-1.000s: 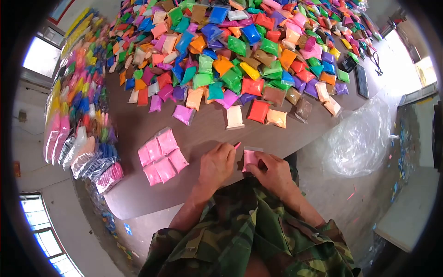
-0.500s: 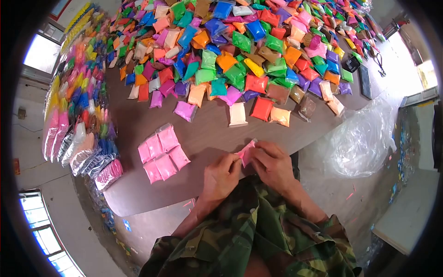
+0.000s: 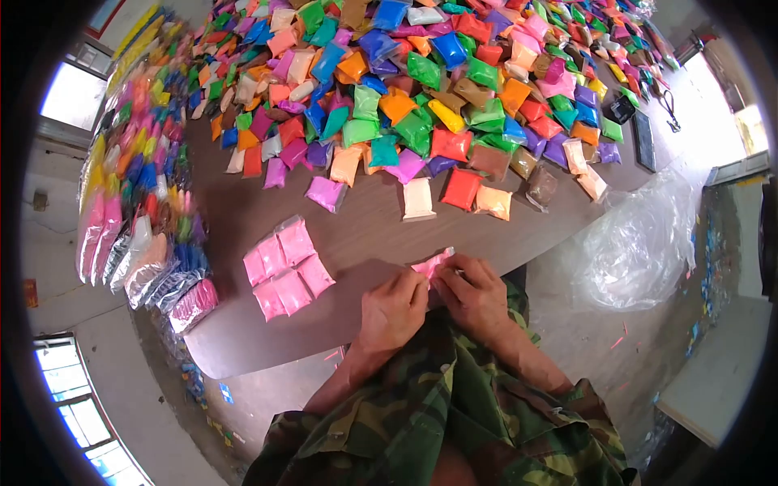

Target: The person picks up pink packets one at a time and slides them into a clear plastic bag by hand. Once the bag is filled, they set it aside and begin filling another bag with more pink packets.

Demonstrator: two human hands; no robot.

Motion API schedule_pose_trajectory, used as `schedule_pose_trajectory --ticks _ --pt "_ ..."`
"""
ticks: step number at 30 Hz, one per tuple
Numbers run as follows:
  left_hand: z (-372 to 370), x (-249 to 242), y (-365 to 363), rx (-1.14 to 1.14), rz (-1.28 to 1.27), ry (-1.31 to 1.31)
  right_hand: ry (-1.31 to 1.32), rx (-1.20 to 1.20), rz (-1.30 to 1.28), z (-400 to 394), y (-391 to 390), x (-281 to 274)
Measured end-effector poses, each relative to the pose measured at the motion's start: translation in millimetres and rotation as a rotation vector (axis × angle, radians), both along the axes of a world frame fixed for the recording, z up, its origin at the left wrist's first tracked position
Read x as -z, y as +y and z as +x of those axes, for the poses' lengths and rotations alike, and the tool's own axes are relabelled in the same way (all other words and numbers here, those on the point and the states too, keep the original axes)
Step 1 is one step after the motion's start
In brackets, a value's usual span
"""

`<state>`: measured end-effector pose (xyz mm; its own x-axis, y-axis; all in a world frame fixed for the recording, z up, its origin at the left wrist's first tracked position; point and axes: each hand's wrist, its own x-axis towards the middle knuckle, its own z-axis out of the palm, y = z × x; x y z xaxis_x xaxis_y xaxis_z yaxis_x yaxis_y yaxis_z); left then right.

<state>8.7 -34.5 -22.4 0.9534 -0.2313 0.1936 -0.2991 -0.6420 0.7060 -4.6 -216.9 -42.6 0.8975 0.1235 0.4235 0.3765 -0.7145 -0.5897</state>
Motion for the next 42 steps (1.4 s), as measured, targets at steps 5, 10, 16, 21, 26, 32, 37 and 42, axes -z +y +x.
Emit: schedule_pose_trajectory --ticks 5,10,16,21,26,32,37,42 --pt "-0.4 23.8 17.2 -0.080 0.026 0.021 -0.017 0.026 0.009 -1.8 4.5 -0.3" --pt "-3.1 8.7 14.8 -0.114 -0.032 0.032 -0.025 0.038 0.017 -3.2 5.8 -0.6" --pt "-8.5 27.0 3.3 -0.104 -0.029 -0.007 -0.017 0.069 0.014 -5.5 7.1 -1.1" --pt "0.9 17.8 20.2 -0.158 -0.042 0.059 0.006 0.102 0.033 -7.0 10.1 1.7" --pt "-11.7 11.9 4.8 -0.082 -0.082 0.003 0.028 0.112 0.050 -8.5 10.0 0.2" --pt "-6.5 17.0 20.6 -0.141 -0.028 0.051 0.013 0.114 0.070 -8.8 11.0 5.0" --pt "-17.8 14.0 6.7 -0.058 -0.088 0.039 0.021 0.116 0.067 -10.2 10.7 5.7" --pt "-12.1 25.3 27.3 -0.153 0.030 0.043 0.017 0.110 0.074 -9.2 10.6 4.4"
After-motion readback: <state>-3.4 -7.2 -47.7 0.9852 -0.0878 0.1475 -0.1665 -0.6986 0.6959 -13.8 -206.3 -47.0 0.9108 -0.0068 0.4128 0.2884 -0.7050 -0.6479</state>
